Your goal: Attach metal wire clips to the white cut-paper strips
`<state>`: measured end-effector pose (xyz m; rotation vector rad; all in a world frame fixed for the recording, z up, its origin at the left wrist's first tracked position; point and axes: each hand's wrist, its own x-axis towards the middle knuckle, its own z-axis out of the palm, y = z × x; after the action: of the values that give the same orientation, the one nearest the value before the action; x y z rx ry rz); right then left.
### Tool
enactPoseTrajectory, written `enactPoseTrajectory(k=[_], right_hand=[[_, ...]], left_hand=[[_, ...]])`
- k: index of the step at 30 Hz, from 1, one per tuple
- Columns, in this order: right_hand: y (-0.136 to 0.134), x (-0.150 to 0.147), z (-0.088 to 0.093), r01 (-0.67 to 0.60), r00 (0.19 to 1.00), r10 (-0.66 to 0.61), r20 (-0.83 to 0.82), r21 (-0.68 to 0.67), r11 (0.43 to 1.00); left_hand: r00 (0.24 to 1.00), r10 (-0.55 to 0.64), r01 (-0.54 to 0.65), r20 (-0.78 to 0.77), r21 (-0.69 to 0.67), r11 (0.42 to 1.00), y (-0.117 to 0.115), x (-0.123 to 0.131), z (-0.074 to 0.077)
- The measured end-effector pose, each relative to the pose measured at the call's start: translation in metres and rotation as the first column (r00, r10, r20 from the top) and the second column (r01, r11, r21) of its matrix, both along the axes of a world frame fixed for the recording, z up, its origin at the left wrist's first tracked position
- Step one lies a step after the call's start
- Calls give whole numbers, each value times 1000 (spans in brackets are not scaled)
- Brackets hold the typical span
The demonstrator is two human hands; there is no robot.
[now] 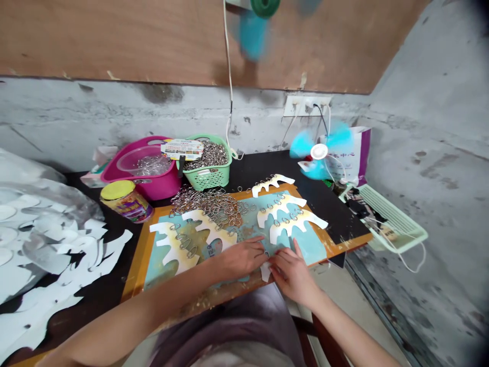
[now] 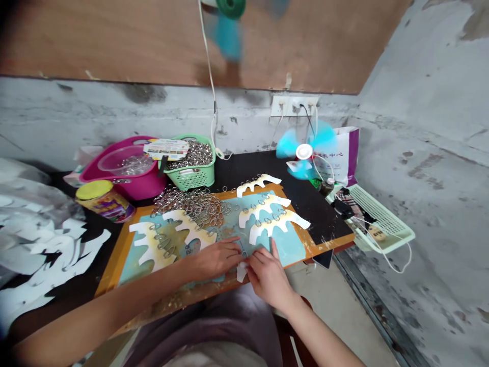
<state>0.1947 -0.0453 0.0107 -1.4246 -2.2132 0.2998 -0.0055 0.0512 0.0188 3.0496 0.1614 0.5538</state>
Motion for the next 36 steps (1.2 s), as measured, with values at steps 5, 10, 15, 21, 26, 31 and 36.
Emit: enactPoseTrajectory(k=[5,10,15,21,26,31,36], right_hand=[[0,1,3,3,1000,-3,-15,-17,1000],[0,-2,3,27,999,-28,-28,-28,999],[0,-5,-2,54,996,-57,72,37,998],[-6,-5,-6,4,982,-19,189,79,997],[-11,-3,-1,-34,982,21,187,67,997],[-9,5,9,-27,999,26,31,31,999],[5,3,4,165,985,-160,-71,79,983]], left_hand=[[998,-55,56,-22,41,998,6,6,4],[999,-54,54,-5,16,998,5,6,-2],[995,87,-83,40,-75,994,0,2,-15],[998,63,-63,1,-24,998,-7,-4,-15],[997,49,-47,-59,38,998,-20,-13,-9],[990,134,-133,-42,13,991,-33,-19,-12],[951,308,-305,32,-69,950,-44,-16,-11]])
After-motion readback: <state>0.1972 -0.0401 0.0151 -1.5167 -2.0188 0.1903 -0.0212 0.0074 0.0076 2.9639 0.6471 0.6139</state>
